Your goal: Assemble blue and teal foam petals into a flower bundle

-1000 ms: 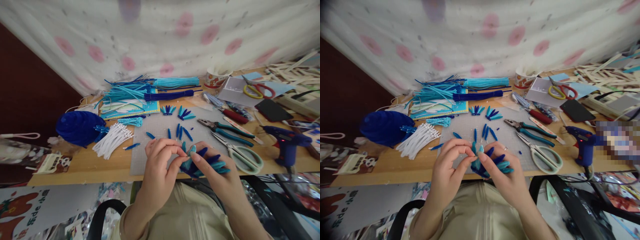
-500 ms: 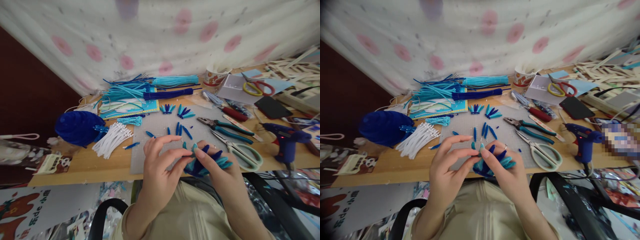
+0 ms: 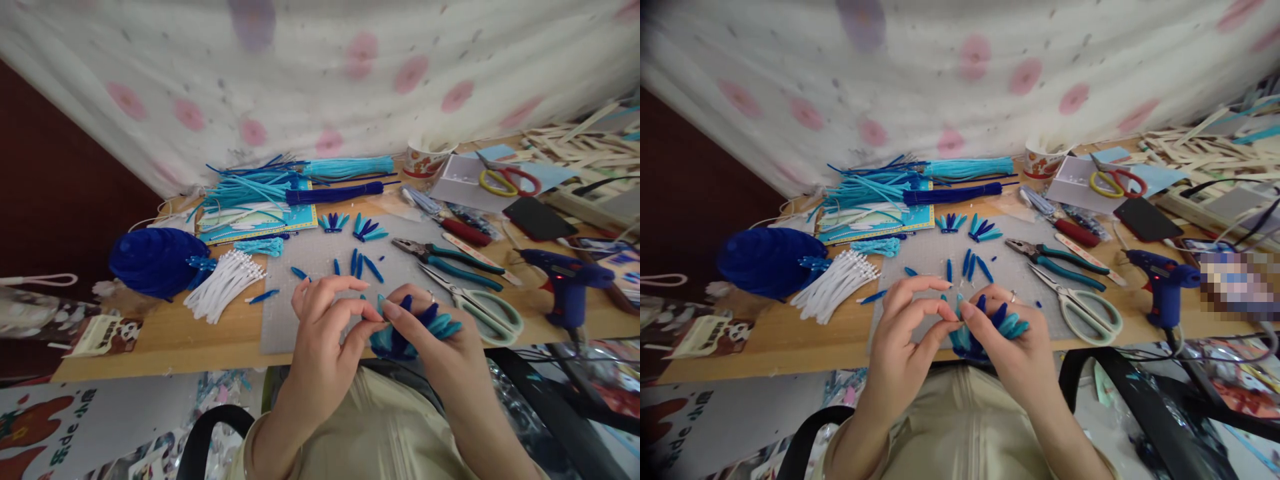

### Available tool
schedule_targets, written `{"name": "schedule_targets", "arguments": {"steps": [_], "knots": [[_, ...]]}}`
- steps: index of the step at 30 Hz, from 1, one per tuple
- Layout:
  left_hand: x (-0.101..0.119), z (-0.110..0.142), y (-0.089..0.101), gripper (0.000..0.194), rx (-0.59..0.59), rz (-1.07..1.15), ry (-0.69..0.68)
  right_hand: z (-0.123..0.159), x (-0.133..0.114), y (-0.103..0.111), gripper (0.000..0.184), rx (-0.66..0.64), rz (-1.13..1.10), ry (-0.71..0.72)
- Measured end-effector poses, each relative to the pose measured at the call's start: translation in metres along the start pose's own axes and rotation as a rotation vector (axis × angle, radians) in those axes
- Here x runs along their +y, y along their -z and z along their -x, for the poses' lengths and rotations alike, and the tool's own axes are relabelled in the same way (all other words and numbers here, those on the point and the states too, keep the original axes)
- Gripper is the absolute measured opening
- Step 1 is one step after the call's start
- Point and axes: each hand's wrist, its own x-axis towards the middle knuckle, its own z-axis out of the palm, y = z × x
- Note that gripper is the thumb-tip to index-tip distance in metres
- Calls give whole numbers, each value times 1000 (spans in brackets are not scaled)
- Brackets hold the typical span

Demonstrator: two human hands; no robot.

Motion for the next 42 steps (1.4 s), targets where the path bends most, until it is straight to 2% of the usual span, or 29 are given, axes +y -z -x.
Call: {"name": "schedule_targets", "arguments": {"steps": [5,9,19,25,29,37,42], "knots": [[-2,4,1,9,65,-22,-78,1,2,1,36,-29,-106,-45],[0,4,5,7,132,-53,-103,2,-2,2,36,-55,-93,-19],[7,1,10,6,79,-85,-64,6,-6,5,32,-23,4,78],[9,2,10,6,105,-91,-60,8,-5,5,28,-22,4,110],[10,0,9,6,82,-125,-60,8,-9,4,29,-10,28,101],[10,1,7,8,116,-141,-65,6,-12,0,28,49,61,46],[8,1,7,6,30,-164,-44,7,-10,-6,27,111,58,32]]}}
